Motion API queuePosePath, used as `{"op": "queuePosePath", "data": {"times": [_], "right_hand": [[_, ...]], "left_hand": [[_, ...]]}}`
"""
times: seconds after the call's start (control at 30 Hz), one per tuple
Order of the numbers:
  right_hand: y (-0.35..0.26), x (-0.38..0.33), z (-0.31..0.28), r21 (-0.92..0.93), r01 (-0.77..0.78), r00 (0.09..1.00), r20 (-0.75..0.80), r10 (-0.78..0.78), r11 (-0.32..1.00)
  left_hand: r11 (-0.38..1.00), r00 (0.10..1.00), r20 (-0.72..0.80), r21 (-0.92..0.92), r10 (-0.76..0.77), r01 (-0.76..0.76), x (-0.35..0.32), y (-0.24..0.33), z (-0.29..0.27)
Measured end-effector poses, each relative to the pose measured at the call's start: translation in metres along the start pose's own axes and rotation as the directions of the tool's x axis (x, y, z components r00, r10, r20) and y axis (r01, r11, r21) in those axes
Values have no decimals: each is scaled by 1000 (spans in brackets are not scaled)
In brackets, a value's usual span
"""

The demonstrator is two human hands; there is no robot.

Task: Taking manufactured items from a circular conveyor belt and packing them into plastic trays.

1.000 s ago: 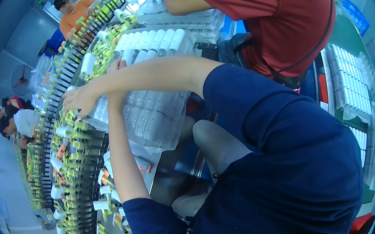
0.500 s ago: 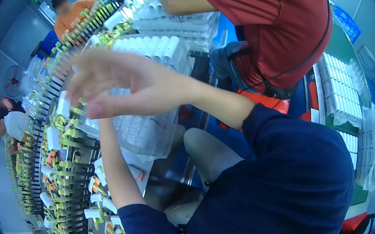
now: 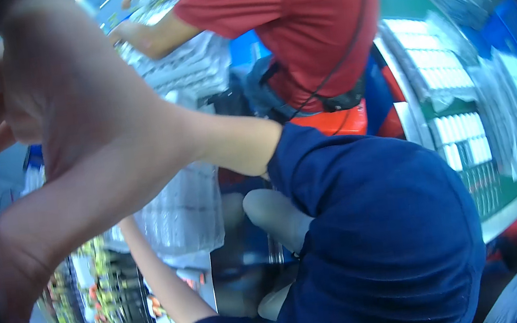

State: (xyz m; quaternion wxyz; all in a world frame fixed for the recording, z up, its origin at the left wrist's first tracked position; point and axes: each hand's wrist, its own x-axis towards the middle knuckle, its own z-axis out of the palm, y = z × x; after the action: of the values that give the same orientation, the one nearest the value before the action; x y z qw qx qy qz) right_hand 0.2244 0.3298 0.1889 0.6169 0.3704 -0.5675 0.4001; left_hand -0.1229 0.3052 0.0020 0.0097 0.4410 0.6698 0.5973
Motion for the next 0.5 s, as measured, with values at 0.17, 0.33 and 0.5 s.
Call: {"op": "queuePosePath", "data": {"times": [0.17, 0.33, 0.5], "right_hand": [[-16, -14, 43, -114, -9, 998, -70, 1, 993], [-37, -18, 34, -70, -19, 992, -124, 10, 997], [-22, -5, 37, -25, -19, 995, -100, 16, 1000]], "left_hand": [[995, 994, 102, -86, -46, 54, 4, 9, 0], [996, 987, 140, -3, -83, 84, -5, 24, 0], [952, 975, -7, 219, 222, -215, 21, -7, 11]]}}
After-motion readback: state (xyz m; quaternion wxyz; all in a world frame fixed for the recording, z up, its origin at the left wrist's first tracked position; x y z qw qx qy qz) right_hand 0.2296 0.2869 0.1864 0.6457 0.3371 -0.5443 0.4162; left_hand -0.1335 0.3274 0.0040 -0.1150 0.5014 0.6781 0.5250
